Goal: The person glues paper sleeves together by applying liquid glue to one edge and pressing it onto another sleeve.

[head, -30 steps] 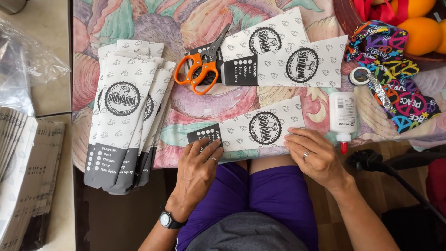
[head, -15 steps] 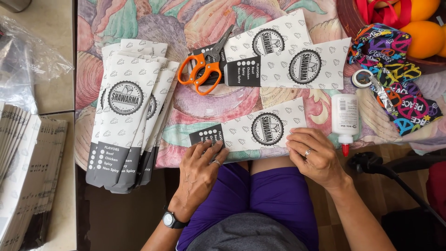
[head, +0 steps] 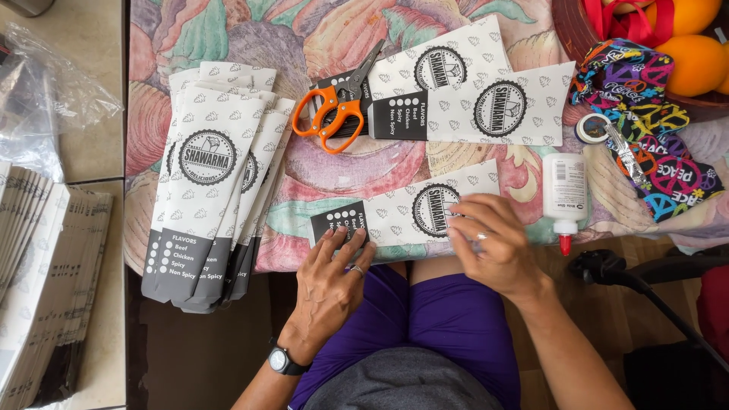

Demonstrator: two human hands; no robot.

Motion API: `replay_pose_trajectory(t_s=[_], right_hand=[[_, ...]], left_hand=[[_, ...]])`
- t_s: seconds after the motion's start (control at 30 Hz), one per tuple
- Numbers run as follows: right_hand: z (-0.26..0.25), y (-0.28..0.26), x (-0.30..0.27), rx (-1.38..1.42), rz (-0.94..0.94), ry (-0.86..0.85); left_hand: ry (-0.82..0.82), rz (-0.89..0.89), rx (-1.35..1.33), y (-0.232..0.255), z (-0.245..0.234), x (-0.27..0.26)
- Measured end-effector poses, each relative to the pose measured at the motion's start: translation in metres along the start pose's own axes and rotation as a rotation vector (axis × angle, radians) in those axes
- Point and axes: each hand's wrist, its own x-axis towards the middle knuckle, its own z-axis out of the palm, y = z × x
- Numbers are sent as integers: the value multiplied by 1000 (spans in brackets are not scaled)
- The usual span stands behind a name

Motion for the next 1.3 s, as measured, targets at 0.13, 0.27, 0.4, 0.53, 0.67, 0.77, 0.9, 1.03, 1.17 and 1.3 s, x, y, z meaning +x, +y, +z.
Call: replay_pose_trajectory(t_s=[0.13, 0.27, 0.4, 0.53, 0.67, 0.77, 0.9, 1.03, 1.17, 1.3], right_hand=[[15, -7, 13, -30, 30, -312], [7, 6, 1, -263, 180, -533], [7, 4, -4, -345, 196, -588], [8, 5, -1, -370, 163, -599], [6, 4, -4, -395, 180, -618], [8, 6, -7, -352, 204, -584], [3, 7, -8, -345, 271, -550], [-7, 14, -15, -452, 298, -558], [-20, 18, -6, -419, 244, -523], [-1, 2, -7, -487, 226, -497]], left_hand=[[-94, -43, -24, 3, -7, -4], [-11, -137, -74, 10, -8, 8], [17, -185, 35, 23, 2, 30], [-60, -231, 48, 31, 47, 49], [-386, -298, 214, 37, 61, 48], [-342, -352, 299, 22, 27, 35], [-367, -468, 295, 5, 3, 11], [-315, -489, 303, 4, 0, 8], [-352, -544, 256, 7, -1, 15], [-271, -529, 154, 33, -6, 39]])
